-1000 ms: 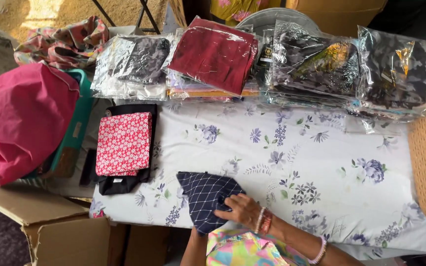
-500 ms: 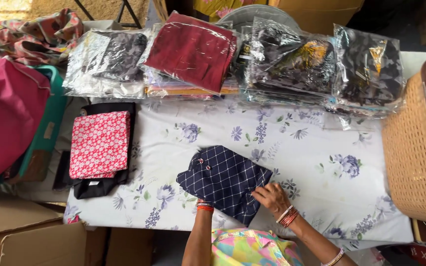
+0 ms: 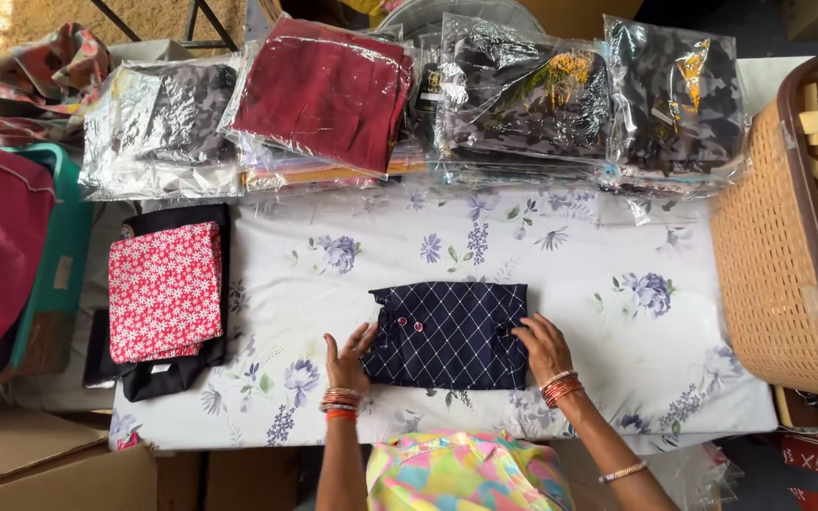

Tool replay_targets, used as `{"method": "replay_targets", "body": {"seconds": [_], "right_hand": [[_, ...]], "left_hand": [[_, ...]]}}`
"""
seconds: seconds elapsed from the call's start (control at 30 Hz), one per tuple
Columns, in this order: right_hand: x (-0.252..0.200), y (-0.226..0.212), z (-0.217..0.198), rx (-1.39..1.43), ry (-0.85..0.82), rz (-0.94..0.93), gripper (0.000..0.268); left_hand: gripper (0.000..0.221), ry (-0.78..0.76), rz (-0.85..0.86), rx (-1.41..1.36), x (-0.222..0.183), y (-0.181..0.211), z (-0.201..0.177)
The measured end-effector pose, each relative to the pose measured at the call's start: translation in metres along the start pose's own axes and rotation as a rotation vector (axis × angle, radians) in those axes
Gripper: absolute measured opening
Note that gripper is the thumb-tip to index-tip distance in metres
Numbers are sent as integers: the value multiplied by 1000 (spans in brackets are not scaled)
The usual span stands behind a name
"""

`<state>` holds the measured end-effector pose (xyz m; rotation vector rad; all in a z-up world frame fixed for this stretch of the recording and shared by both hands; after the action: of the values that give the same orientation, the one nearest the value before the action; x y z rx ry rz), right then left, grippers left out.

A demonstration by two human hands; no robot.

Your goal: The person is folding clothes at the folding station.

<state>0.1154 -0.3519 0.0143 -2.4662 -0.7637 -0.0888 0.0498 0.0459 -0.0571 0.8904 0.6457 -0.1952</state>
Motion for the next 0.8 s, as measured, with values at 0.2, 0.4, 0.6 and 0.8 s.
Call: {"method": "replay_targets", "body": {"seconds": [0.2,0.4,0.6,0.8], "right_hand": [[-53,-8,2,227,208,547,36],[-84,-30,16,648,244,873,70],[-92,-50,21,153,187,407,50],[-97,-38,17,70,117,455,18]], "left_hand": [[48,124,-27,249,14,-39,-83],[41,143,142,857,-9,-40,-57],[41,215,164,866,-19,-37,-42],[41,92,134,860,-31,-24,-35]]}}
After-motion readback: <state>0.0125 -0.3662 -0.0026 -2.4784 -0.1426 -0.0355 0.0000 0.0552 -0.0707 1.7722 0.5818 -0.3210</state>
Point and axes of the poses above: each hand's wrist, its own x-axis towards the middle knuckle, its own z-axis out of the palm, y = z × x, the point moved 4 cm from there along x, towards the middle knuckle, and after that the axes turned 14 degrees about x, right-handed, at the moved point
